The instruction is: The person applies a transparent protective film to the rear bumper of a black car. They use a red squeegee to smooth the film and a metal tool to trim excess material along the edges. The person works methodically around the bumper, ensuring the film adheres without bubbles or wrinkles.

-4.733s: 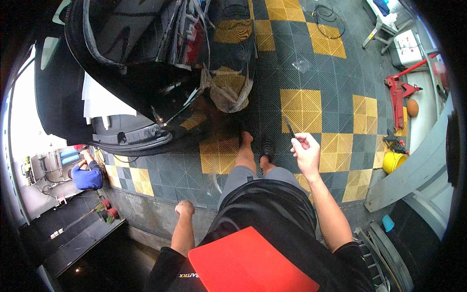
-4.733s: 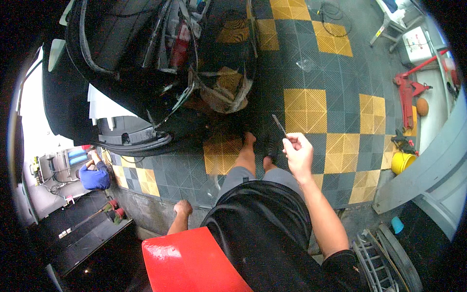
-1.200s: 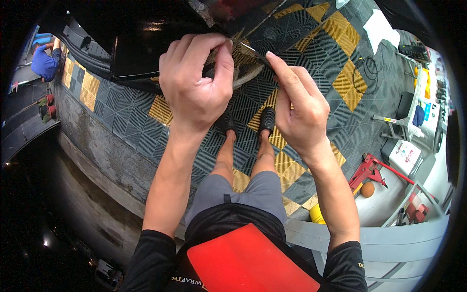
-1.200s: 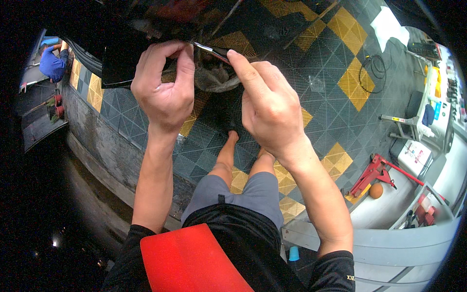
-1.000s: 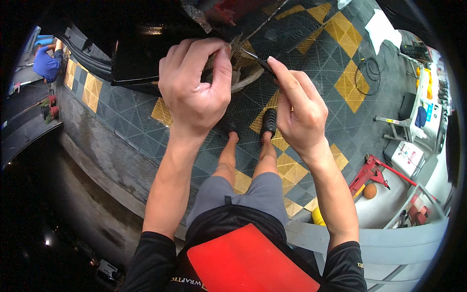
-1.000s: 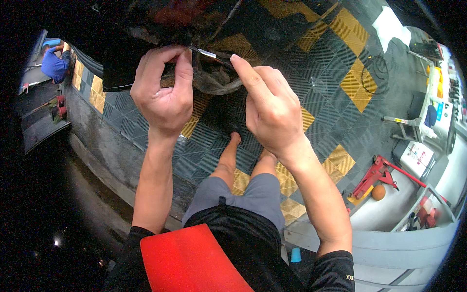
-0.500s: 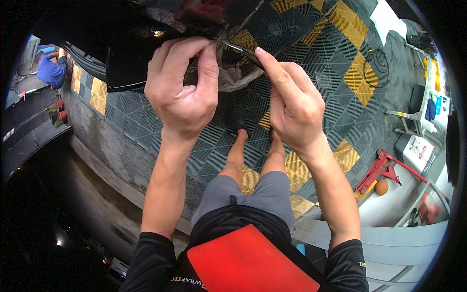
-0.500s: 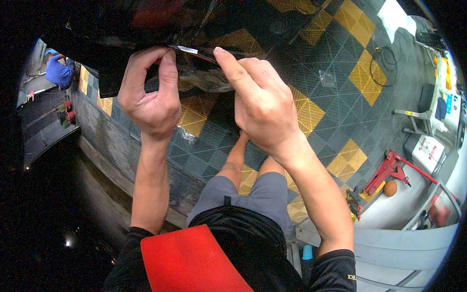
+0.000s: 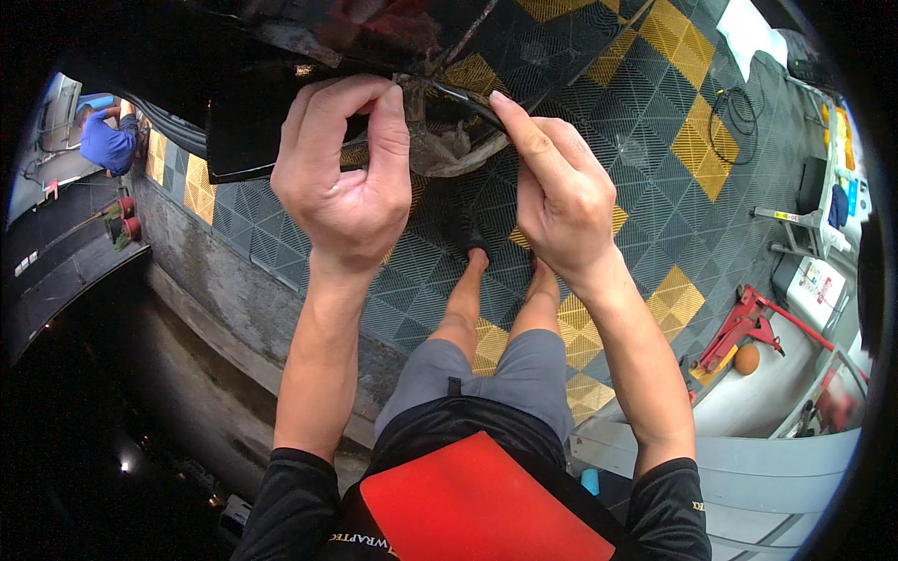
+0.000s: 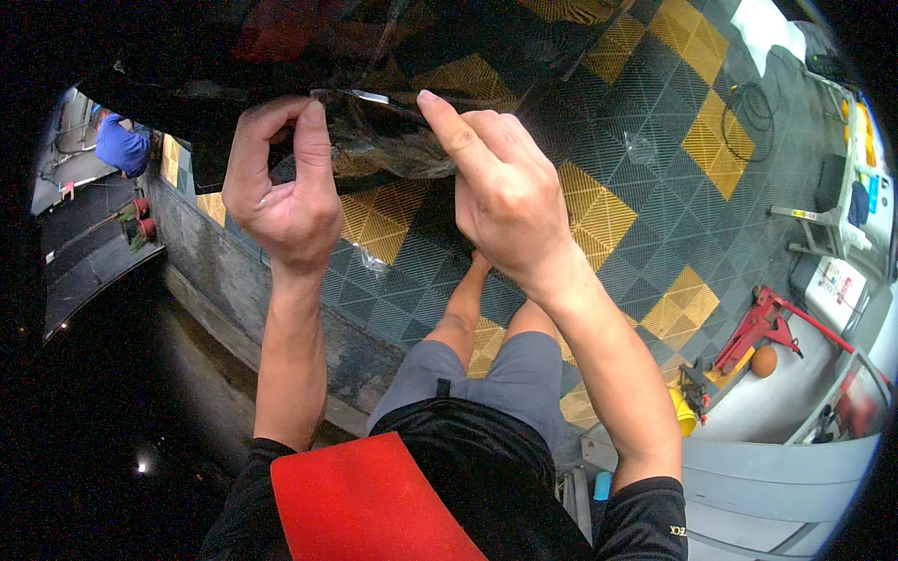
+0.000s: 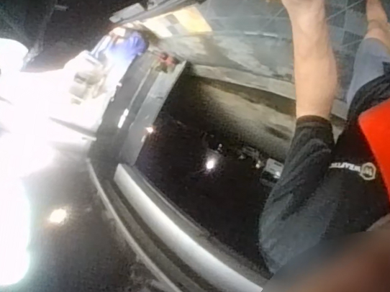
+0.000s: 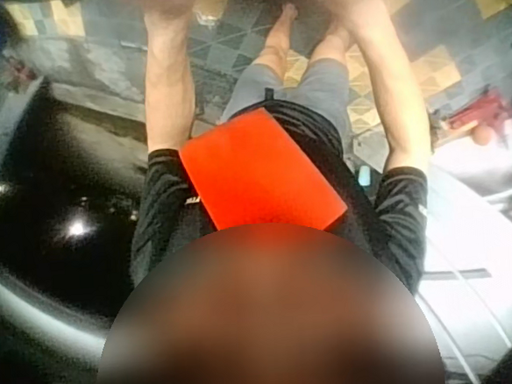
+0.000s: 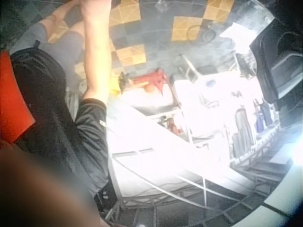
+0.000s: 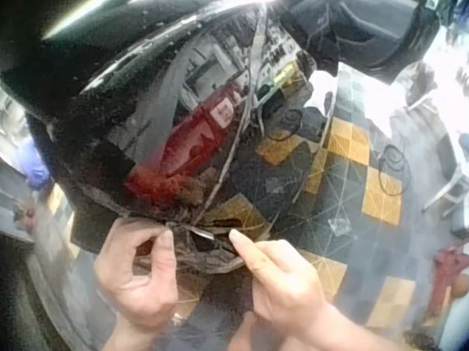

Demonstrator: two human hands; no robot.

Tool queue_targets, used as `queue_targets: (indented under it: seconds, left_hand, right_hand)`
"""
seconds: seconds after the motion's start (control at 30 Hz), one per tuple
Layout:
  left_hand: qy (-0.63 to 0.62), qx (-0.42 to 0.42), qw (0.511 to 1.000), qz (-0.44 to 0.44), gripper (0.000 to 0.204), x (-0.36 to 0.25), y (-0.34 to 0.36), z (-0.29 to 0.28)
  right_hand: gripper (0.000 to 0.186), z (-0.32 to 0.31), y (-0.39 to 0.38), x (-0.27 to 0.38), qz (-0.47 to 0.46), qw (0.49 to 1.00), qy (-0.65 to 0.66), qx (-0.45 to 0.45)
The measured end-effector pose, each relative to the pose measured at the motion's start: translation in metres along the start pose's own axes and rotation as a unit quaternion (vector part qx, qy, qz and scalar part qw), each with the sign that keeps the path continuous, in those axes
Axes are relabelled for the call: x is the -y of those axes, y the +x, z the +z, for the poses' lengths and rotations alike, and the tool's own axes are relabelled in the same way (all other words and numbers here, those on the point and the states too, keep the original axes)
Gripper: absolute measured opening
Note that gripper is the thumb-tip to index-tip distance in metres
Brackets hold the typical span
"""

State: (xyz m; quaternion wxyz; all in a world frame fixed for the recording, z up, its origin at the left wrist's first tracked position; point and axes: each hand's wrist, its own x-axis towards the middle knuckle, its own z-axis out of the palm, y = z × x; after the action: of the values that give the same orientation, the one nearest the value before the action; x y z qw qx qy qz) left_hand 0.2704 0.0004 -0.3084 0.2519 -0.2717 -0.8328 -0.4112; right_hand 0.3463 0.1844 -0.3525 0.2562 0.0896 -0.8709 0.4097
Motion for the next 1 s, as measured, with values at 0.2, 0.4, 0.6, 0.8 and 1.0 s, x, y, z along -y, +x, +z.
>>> queue_targets:
  seconds: [0.2,0.4,0.6,0.8,1.0]
  left_hand:
    - [0.006,0.008,1.000,0.001,0.010,0.001,0.000,-0.003]
    - [-0.010,0.015,1.000,-0.005,0.011,0.000,0.001,-0.004]
    - [0.026,0.092,0.994,-0.051,0.016,-0.008,0.011,-0.013]
    - [0.042,0.080,0.991,-0.102,0.016,-0.012,0.016,-0.009]
    - [0.022,0.080,0.981,-0.178,0.014,-0.018,0.018,-0.013]
  right_hand:
    - [0.058,0.002,-0.003,0.001,0.031,1.000,0.004,-0.004]
    - [0.056,0.001,-0.004,0.006,0.027,1.000,-0.002,-0.011]
    - [0.051,-0.003,-0.023,0.023,0.051,0.997,0.054,-0.032]
    - [0.032,0.020,-0.044,0.069,0.340,0.873,0.346,-0.057]
    - [0.032,0.051,-0.037,0.089,0.345,0.844,0.395,-0.113]
